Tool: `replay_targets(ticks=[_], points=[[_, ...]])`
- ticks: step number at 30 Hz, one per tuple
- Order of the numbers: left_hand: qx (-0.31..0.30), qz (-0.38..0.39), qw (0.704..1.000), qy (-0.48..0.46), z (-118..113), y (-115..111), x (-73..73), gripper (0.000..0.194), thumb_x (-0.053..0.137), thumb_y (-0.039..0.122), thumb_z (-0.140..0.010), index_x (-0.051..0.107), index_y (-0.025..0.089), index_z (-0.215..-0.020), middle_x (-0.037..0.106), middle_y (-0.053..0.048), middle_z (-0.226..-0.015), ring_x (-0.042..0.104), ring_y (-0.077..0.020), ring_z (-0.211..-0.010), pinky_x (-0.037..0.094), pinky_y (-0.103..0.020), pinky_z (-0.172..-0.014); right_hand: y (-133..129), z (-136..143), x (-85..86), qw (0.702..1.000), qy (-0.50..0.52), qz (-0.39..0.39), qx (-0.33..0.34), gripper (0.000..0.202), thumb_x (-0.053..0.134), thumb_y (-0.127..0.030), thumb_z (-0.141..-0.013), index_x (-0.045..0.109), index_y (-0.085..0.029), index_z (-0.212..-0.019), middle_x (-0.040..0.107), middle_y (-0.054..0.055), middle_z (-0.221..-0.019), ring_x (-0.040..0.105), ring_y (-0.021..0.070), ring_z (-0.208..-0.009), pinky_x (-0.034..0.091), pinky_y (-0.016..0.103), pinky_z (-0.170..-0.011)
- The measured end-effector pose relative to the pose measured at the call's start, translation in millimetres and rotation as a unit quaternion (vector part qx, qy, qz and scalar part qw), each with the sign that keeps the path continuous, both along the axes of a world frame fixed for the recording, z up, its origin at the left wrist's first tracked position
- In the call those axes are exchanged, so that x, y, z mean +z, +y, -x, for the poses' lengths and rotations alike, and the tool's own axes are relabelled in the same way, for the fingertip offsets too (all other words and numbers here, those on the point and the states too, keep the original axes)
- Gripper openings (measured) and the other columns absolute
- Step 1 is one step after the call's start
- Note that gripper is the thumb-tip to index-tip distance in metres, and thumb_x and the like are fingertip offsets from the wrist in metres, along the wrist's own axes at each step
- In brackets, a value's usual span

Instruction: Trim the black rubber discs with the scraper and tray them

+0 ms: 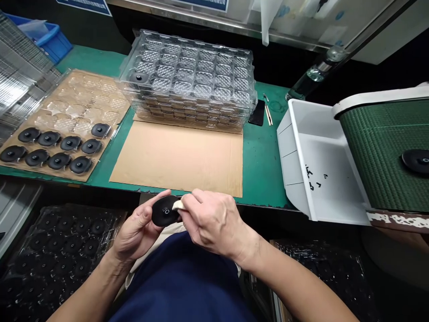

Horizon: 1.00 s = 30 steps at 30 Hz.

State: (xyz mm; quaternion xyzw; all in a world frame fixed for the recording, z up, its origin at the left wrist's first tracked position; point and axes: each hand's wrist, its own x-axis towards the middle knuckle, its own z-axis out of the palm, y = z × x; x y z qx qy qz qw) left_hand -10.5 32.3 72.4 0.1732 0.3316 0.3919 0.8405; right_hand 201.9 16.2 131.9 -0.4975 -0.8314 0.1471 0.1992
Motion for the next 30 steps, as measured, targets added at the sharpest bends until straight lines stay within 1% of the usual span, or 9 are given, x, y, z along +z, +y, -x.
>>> replay_targets(ticks=[4, 8, 10, 12, 15, 17, 20, 24, 30], points=[[-0.072, 0.037, 0.996, -0.031, -2.9, -0.9, -7.6, 0.039, 0.075, 0.046, -0.089, 0.079, 0.020, -0.117, 0.079, -0.009, -0.111, 0.075, -0.0236, -0.094, 0.061, -0.033, -0.087, 8.3, 5.6, 5.4, 0.995, -0.063, -0.075, 0.036, 0.023, 0.043, -0.026, -0.106, 0.062, -0.018, -0.095, 0.054, 0.003, -0.079, 0.041, 0.0176, -0.067, 0.028, 0.035, -0.063], [-0.101, 0.087, 0.987, -0.090, -7.7, -1.7, -10.3, 0.039, 0.069, 0.052, -0.093, 0.082, 0.017, -0.104, 0.079, -0.009, -0.098, 0.074, -0.0218, -0.087, 0.061, -0.032, -0.082, 17.4, 12.2, 9.1, 0.980, -0.088, -0.139, 0.111, 0.017, 0.045, -0.023, -0.105, 0.063, -0.019, -0.106, 0.057, 0.003, -0.082, 0.042, 0.0189, -0.069, 0.025, 0.035, -0.061], [-0.077, 0.095, 0.988, -0.099, -8.7, -0.2, -9.5, 0.038, 0.073, 0.052, -0.090, 0.080, 0.020, -0.109, 0.079, -0.007, -0.098, 0.073, -0.0200, -0.086, 0.061, -0.031, -0.079, 19.1, 12.8, 8.2, 0.979, -0.083, -0.145, 0.114, 0.016, 0.046, -0.021, -0.104, 0.062, -0.019, -0.106, 0.059, 0.004, -0.084, 0.045, 0.0184, -0.071, 0.027, 0.034, -0.062], [-0.016, 0.071, 0.994, -0.084, -8.9, 2.0, -8.7, 0.039, 0.082, 0.047, -0.083, 0.078, 0.026, -0.116, 0.079, -0.004, -0.106, 0.073, -0.0182, -0.091, 0.061, -0.029, -0.083, 17.3, 13.3, 5.8, 0.990, -0.063, -0.114, 0.055, 0.018, 0.047, -0.023, -0.104, 0.060, -0.018, -0.092, 0.058, 0.003, -0.079, 0.046, 0.0169, -0.068, 0.027, 0.033, -0.061], [0.046, 0.006, 0.998, -0.036, -9.9, 4.0, -7.7, 0.053, 0.095, 0.027, -0.068, 0.078, 0.031, -0.118, 0.078, -0.002, -0.113, 0.072, -0.0180, -0.102, 0.058, -0.026, -0.091, 10.2, 18.6, 3.9, 0.999, 0.004, -0.027, -0.039, 0.025, 0.048, -0.025, -0.101, 0.051, -0.020, -0.077, 0.052, -0.001, -0.066, 0.040, 0.0133, -0.057, 0.025, 0.032, -0.057], [0.055, -0.033, 0.998, -0.010, -12.0, 3.7, -5.5, 0.057, 0.097, 0.017, -0.061, 0.079, 0.030, -0.114, 0.078, -0.002, -0.113, 0.072, -0.0179, -0.101, 0.058, -0.024, -0.089, 5.9, 25.6, 5.5, 0.997, 0.050, 0.007, -0.059, 0.023, 0.049, -0.025, -0.100, 0.051, -0.020, -0.077, 0.052, -0.002, -0.066, 0.040, 0.0122, -0.055, 0.026, 0.031, -0.057], [0.083, -0.078, 0.993, 0.012, -14.7, 2.8, 1.3, 0.057, 0.098, 0.014, -0.059, 0.080, 0.031, -0.111, 0.078, -0.001, -0.116, 0.073, -0.0164, -0.097, 0.059, -0.021, -0.084, 3.0, 34.9, 9.8, 0.995, 0.085, -0.001, -0.049, 0.021, 0.047, -0.025, -0.102, 0.054, -0.019, -0.082, 0.056, 0.000, -0.072, 0.047, 0.0129, -0.062, 0.030, 0.029, -0.062], [0.129, -0.123, 0.983, 0.039, -11.5, 5.4, 10.8, 0.057, 0.098, 0.013, -0.058, 0.081, 0.030, -0.109, 0.079, -0.002, -0.112, 0.073, -0.0181, -0.103, 0.058, -0.020, -0.088, 1.0, 33.4, 8.5, 0.996, 0.082, -0.010, -0.030, 0.022, 0.048, -0.025, -0.103, 0.055, -0.019, -0.083, 0.055, 0.000, -0.072, 0.046, 0.0134, -0.063, 0.030, 0.030, -0.063], [0.117, -0.093, 0.987, 0.056, -3.3, 5.5, 9.6, 0.055, 0.098, 0.017, -0.058, 0.081, 0.030, -0.109, 0.078, -0.003, -0.113, 0.072, -0.0212, -0.104, 0.059, -0.025, -0.089, 2.6, 18.2, -1.8, 0.998, 0.044, -0.036, -0.039, 0.026, 0.048, -0.025, -0.104, 0.053, -0.020, -0.079, 0.054, -0.001, -0.069, 0.046, 0.0134, -0.061, 0.029, 0.030, -0.063]])
